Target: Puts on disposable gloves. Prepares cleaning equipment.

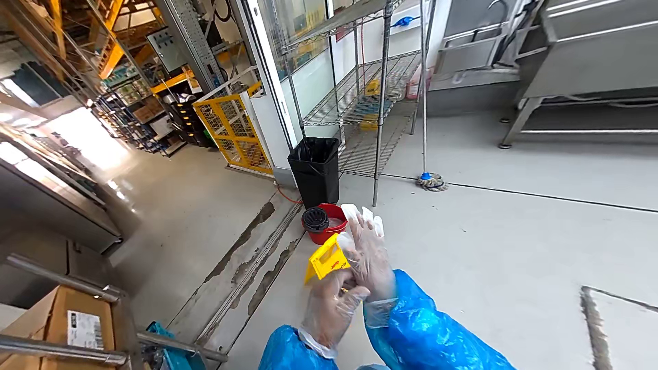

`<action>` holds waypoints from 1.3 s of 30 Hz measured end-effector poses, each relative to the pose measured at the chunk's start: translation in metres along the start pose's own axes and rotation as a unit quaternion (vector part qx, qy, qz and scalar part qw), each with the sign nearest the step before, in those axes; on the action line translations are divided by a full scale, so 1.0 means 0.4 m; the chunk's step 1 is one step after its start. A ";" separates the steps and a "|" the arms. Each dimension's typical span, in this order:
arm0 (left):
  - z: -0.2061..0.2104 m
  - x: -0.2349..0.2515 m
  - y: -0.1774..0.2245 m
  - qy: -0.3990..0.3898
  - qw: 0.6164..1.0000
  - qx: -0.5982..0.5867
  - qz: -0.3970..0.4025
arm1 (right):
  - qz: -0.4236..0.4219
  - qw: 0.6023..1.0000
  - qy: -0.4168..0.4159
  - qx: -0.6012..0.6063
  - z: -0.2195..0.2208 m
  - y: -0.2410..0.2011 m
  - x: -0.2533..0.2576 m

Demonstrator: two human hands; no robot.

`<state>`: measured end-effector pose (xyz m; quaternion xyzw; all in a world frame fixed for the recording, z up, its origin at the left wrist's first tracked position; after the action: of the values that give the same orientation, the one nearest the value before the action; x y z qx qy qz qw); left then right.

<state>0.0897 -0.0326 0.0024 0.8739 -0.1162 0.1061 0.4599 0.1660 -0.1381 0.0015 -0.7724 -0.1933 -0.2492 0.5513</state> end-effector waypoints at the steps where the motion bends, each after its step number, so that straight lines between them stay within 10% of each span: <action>1: 0.016 -0.009 0.002 -0.017 1.000 -0.011 0.013 | 0.013 0.999 -0.011 0.047 -0.004 -0.002 -0.006; 6: 0.034 -0.024 0.016 -0.003 0.993 -0.038 0.110 | 0.257 0.902 -0.025 0.346 -0.016 -0.012 -0.037; 12: 0.069 -0.040 0.038 0.000 0.981 0.141 0.135 | 0.247 0.893 0.094 0.364 -0.041 -0.016 -0.014; 18: 0.054 -0.020 0.021 0.108 0.981 0.037 0.160 | 0.274 0.868 0.047 0.412 -0.007 0.046 -0.016; 25: 0.052 -0.018 0.057 -0.012 0.981 -0.162 0.109 | 0.267 0.807 0.021 0.526 -0.002 0.062 -0.003; 32: 0.092 -0.021 0.121 -0.043 0.961 0.022 0.271 | 0.285 0.682 0.059 0.671 -0.036 0.028 0.039; 39: 0.119 -0.009 0.126 -0.039 0.951 0.057 0.301 | 0.178 0.692 0.127 0.688 -0.100 0.038 0.077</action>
<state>0.0747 -0.0992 0.0141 0.8266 -0.3856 0.2115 0.3512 0.1925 -0.1801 0.0193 -0.1577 -0.0976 -0.0398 0.9818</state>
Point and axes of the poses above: each hand's wrist, its own x-axis towards the middle knuckle, its own z-axis out of the palm, y = z × x, the point moved 5 cm from there along x, towards the middle knuckle, and after that the axes turned 13 degrees about x, right-handed, at the moved point
